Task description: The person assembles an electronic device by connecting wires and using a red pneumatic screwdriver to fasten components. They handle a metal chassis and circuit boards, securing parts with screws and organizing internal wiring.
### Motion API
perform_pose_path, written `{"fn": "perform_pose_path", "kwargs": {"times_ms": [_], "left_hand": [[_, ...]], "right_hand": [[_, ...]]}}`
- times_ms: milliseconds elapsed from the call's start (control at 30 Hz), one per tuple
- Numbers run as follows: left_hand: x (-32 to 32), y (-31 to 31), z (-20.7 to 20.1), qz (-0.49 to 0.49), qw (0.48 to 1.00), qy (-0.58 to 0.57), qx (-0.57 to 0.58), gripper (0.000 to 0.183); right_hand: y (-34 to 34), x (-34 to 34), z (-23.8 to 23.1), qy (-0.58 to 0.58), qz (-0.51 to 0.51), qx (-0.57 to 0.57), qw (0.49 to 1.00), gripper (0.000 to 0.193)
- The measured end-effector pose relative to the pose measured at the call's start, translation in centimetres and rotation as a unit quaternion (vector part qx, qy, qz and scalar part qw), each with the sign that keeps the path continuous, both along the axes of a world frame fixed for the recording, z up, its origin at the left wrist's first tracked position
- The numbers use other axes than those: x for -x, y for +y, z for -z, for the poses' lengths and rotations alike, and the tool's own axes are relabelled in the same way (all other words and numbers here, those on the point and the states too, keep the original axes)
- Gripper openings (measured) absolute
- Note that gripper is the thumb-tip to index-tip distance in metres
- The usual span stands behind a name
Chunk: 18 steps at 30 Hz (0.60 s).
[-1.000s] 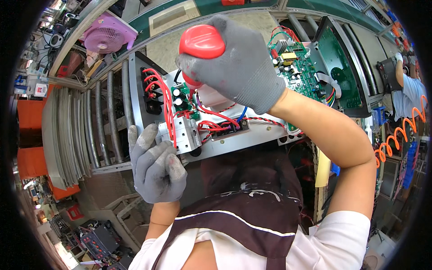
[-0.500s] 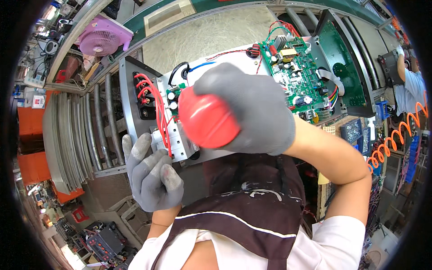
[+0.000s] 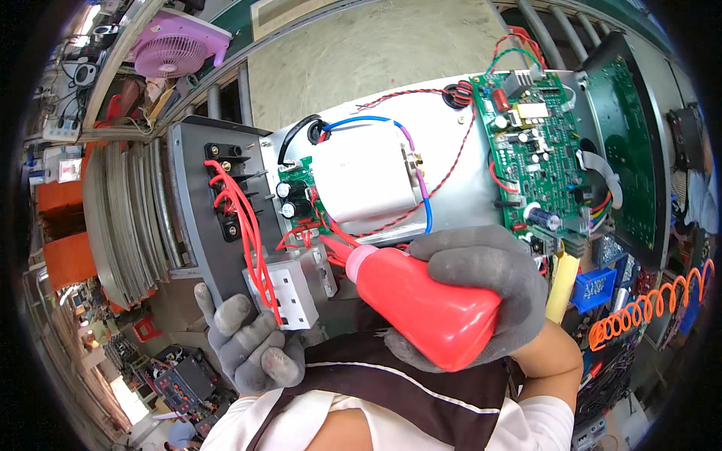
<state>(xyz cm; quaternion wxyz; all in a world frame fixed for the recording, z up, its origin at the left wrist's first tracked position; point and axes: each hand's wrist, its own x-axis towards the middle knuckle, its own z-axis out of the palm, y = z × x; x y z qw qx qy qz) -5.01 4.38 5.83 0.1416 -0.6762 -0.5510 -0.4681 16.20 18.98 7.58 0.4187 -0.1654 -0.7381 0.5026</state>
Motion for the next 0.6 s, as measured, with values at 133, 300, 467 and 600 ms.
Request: {"fn": "perform_pose_path", "kwargs": {"times_ms": [133,300,467,600], "left_hand": [[-0.6,0.0,0.4,-0.025,0.998,-0.028,-0.04,0.027],[-0.6,0.0,0.5,-0.014,0.999,-0.008,-0.046,0.02],[-0.8,-0.4,0.8,-0.031,0.998,-0.01,-0.048,0.015],[-0.5,-0.8,0.5,-0.029,0.999,0.016,-0.009,0.014]], "right_hand": [[0.4,0.9,0.5,0.01,-0.015,0.062,0.998,0.064],[0.8,2.0,1.1,-0.011,-0.027,0.088,0.996,0.067],[1.1,2.2,0.9,-0.031,-0.041,0.098,0.994,0.07],[1.6,1.6,0.3,-0.041,-0.041,0.108,0.992,0.072]]}}
